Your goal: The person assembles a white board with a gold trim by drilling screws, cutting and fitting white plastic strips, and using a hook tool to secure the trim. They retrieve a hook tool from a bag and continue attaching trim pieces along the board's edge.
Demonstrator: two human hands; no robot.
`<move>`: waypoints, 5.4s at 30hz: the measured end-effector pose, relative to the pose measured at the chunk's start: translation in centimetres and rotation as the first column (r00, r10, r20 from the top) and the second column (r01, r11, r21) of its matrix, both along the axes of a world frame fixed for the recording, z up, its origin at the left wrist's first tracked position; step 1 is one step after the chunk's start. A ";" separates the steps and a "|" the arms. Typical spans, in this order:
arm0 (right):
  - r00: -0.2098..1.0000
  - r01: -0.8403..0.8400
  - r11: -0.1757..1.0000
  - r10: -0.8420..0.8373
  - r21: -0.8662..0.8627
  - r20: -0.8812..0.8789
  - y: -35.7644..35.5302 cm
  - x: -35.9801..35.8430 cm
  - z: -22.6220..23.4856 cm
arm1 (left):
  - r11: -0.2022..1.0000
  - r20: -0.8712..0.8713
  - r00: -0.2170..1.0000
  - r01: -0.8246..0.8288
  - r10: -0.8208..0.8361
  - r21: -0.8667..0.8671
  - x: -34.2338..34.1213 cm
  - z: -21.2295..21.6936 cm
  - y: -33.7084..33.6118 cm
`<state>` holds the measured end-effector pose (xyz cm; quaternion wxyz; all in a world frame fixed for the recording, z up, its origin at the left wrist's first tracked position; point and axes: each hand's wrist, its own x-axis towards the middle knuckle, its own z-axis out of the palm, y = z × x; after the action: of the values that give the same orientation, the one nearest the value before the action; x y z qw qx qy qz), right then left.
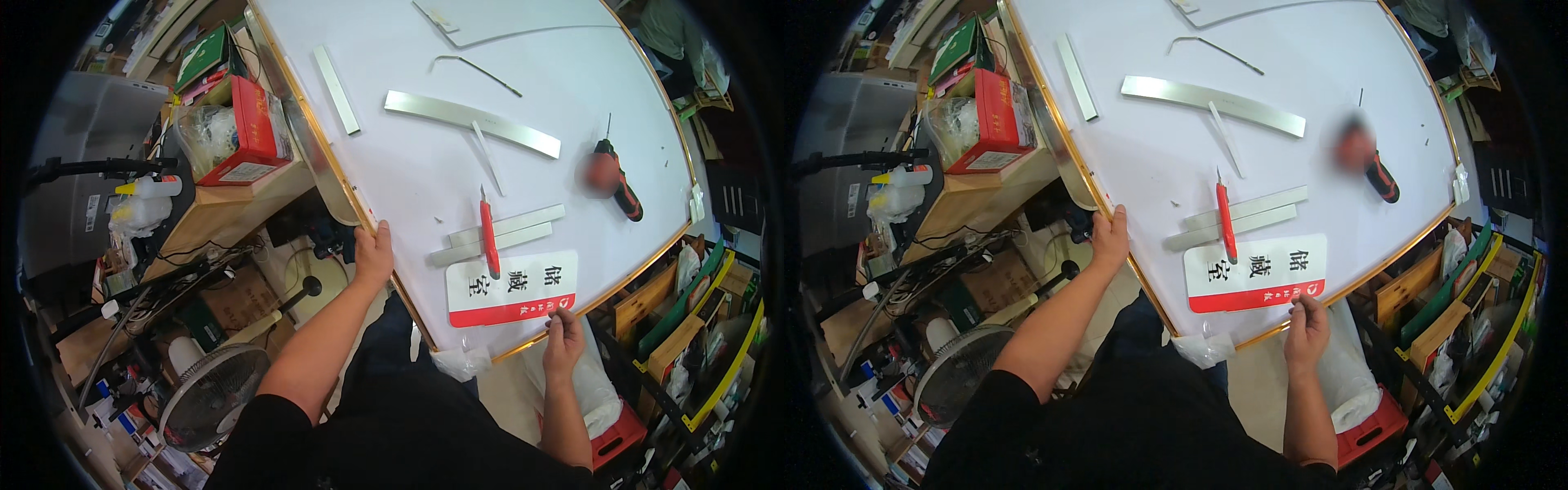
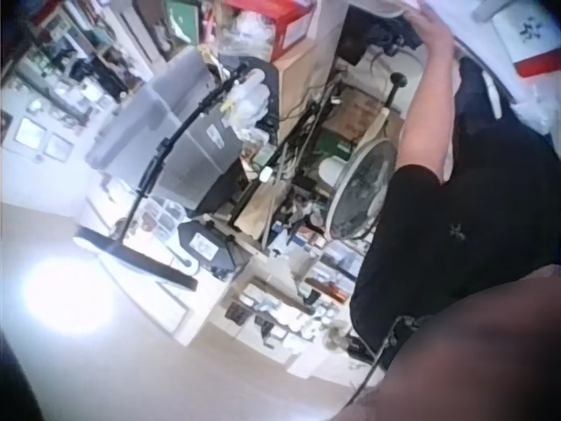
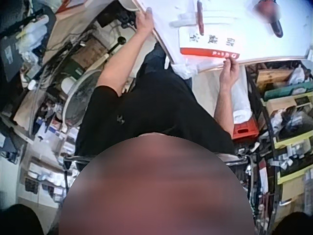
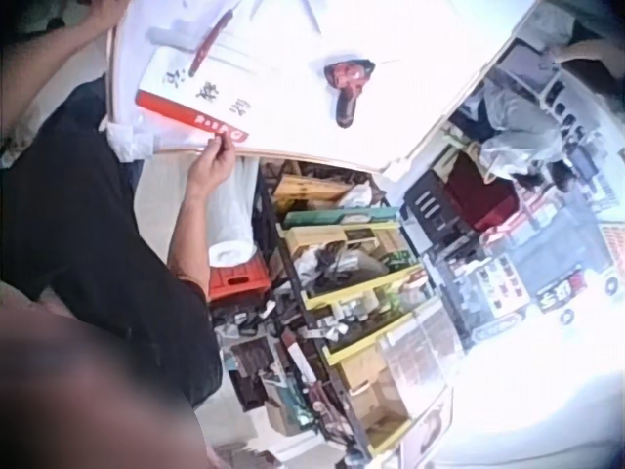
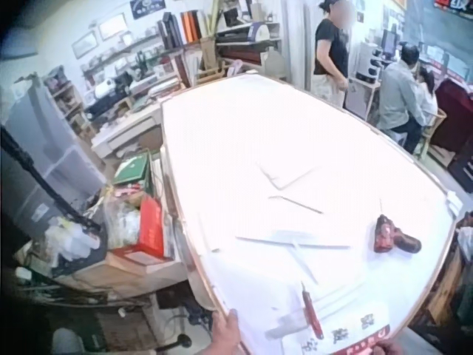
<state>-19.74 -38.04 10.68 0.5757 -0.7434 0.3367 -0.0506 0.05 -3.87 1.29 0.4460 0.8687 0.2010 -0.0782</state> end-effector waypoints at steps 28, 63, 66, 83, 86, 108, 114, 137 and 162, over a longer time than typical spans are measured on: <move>0.740 0.663 0.529 -0.570 0.530 -0.356 -1.0 0.0 -5.7 | 0.840 -0.191 0.958 -0.281 0.215 -0.464 1.4 0.5 -0.8; 0.834 0.487 0.557 -0.525 0.673 -0.169 -2.3 -1.8 -6.4 | 0.420 -0.469 0.879 -0.457 0.083 -0.784 3.0 3.1 0.0; 0.768 0.584 0.441 -0.572 0.682 -0.288 -1.3 -0.9 -6.4 | 0.513 -0.479 0.867 -0.477 0.140 -0.714 3.0 2.5 -0.5; 0.685 0.704 0.488 -0.659 0.516 -0.311 0.1 -0.1 -7.3 | 0.737 -0.417 0.891 -0.404 0.182 -0.542 2.7 2.4 -1.0; 0.709 0.674 0.488 -0.638 0.554 -0.300 -0.2 -0.2 -7.2 | 0.699 -0.463 0.879 -0.400 0.110 -0.593 2.9 3.6 -0.4; 0.801 0.584 0.800 -0.540 0.139 -0.260 2.1 -6.9 -1.0 | 0.908 -0.664 0.745 -0.227 -0.070 -0.351 -7.4 1.6 11.2; 0.883 0.431 0.902 -0.415 0.032 -0.220 5.8 -8.1 2.2 | 0.942 -0.551 0.804 0.033 -0.224 -0.335 -6.1 1.1 13.4; 0.997 -0.033 0.940 0.007 -0.339 -0.079 3.9 -1.6 0.1 | 0.938 -0.075 0.939 0.340 -0.335 0.069 -2.0 1.9 16.6; 0.996 -0.083 0.893 0.057 -0.443 -0.072 10.5 6.3 2.3 | -0.270 -0.084 -0.266 0.813 -0.960 0.516 15.6 7.6 6.0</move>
<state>-13.40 -27.54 13.03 0.3818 -0.8682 0.3054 -0.0843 15.66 2.09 8.86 0.0642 0.7552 -0.6253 -0.1857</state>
